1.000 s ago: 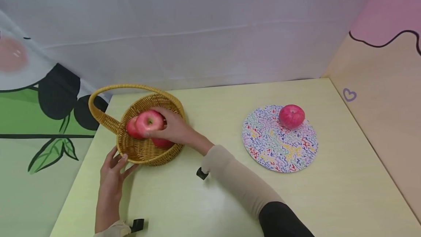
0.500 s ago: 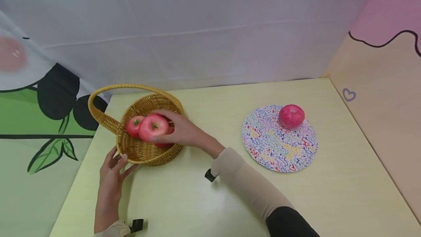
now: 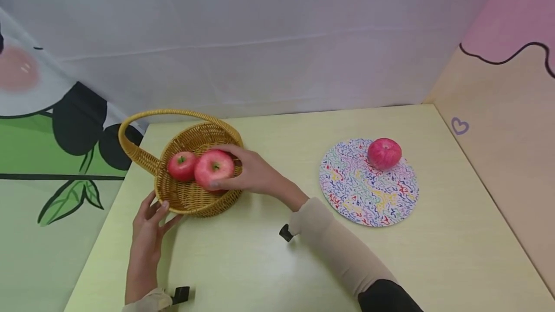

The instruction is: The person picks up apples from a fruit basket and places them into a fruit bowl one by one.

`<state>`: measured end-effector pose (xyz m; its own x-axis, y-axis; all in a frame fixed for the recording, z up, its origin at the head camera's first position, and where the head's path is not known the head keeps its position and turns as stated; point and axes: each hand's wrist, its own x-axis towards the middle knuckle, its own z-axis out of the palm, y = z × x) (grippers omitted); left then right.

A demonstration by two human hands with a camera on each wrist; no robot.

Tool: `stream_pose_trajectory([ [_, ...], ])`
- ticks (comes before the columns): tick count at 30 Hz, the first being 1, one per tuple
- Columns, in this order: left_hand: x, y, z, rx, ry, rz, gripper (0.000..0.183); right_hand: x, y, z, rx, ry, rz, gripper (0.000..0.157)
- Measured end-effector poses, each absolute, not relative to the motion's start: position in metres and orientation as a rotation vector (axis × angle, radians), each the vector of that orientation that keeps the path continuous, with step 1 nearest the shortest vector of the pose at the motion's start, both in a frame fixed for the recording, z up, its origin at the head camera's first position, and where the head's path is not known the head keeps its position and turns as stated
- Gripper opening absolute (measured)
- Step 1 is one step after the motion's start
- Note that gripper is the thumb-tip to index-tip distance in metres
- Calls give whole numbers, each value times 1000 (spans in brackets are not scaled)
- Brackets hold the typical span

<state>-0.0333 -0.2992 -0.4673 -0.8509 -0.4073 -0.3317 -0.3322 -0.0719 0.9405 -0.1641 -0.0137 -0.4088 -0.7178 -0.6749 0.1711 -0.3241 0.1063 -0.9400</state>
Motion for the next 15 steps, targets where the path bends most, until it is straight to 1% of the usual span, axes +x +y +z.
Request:
stream_pose_trajectory([
  [15,-32,-300,-468,870,-2103,-2101,68,-163,21,-414,-982,2166,-1649,71],
])
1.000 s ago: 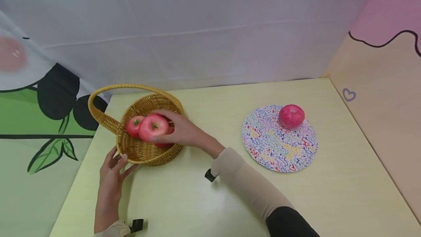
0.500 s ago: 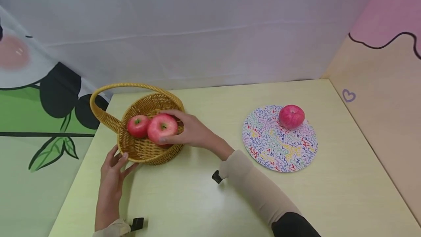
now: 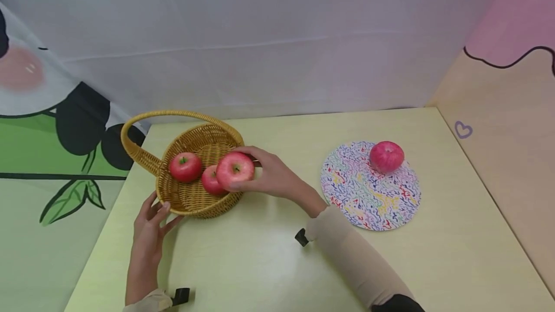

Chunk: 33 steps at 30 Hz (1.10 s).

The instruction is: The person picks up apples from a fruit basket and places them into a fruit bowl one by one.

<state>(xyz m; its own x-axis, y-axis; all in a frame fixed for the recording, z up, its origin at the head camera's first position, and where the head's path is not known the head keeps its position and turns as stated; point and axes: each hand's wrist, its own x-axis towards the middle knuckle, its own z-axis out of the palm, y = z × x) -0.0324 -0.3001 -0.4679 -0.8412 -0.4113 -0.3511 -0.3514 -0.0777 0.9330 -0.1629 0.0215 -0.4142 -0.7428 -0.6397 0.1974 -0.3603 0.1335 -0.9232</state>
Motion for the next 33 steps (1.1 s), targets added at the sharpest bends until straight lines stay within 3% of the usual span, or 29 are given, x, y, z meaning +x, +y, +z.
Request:
stream_pose_trajectory([
  [33,-32,-300,-468,823,-2101,-2100,66,-167,88,-442,-657,2349,-1754,74],
])
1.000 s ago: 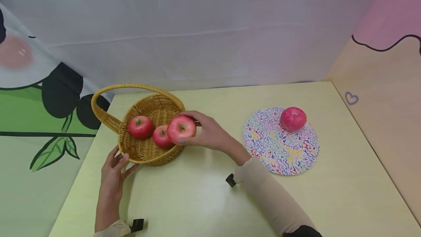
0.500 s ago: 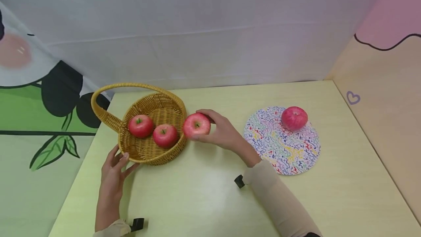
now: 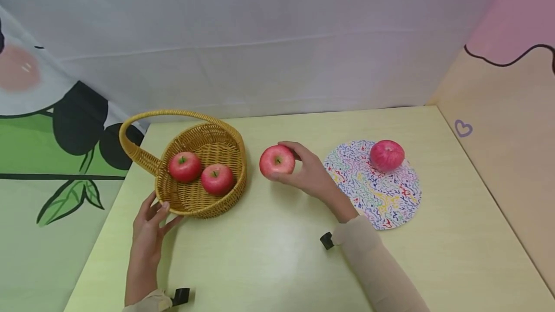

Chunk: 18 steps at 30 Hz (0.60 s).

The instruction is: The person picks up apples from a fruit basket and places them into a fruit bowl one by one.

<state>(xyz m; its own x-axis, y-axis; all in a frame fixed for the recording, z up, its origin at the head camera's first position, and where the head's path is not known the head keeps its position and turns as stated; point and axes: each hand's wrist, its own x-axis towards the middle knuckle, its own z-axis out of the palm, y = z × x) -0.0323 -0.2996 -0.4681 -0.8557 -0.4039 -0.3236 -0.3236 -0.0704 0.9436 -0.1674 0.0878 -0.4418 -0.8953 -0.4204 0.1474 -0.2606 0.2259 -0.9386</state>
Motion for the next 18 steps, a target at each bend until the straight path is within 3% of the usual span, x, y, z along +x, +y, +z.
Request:
stream_pose_trajectory([
  [18,-33,-301,-469,819,-2087,-2115,65,-169,140,-447,-413,2514,-1730,76],
])
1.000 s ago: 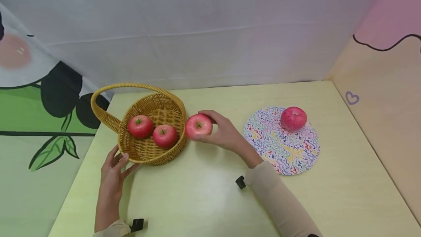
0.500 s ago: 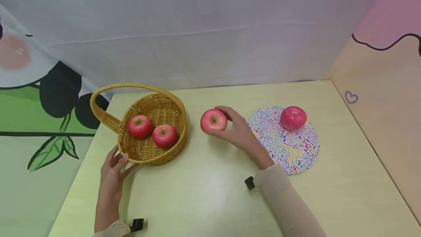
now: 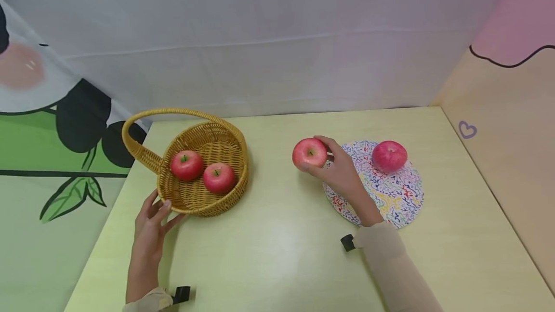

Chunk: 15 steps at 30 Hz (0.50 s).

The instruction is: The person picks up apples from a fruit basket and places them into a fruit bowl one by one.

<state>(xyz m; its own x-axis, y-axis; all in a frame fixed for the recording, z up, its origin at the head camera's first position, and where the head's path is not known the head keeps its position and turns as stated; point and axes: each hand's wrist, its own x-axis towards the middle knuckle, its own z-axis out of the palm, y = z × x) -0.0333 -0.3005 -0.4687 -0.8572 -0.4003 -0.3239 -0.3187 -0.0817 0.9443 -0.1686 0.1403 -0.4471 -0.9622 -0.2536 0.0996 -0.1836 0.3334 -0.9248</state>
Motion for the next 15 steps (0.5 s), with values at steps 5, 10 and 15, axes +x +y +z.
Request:
stream_pose_trajectory([
  [5,-34,-300,-467,816,-2086,-2116,65,-170,154,-451,-324,2545,-1718,79],
  [10,-35,-300,-467,836,-2098,-2112,66,-169,164,-456,-272,2554,-1726,80],
  [15,-34,-300,-469,840,-2090,-2111,65,-166,172,-457,-208,2543,-1715,82],
])
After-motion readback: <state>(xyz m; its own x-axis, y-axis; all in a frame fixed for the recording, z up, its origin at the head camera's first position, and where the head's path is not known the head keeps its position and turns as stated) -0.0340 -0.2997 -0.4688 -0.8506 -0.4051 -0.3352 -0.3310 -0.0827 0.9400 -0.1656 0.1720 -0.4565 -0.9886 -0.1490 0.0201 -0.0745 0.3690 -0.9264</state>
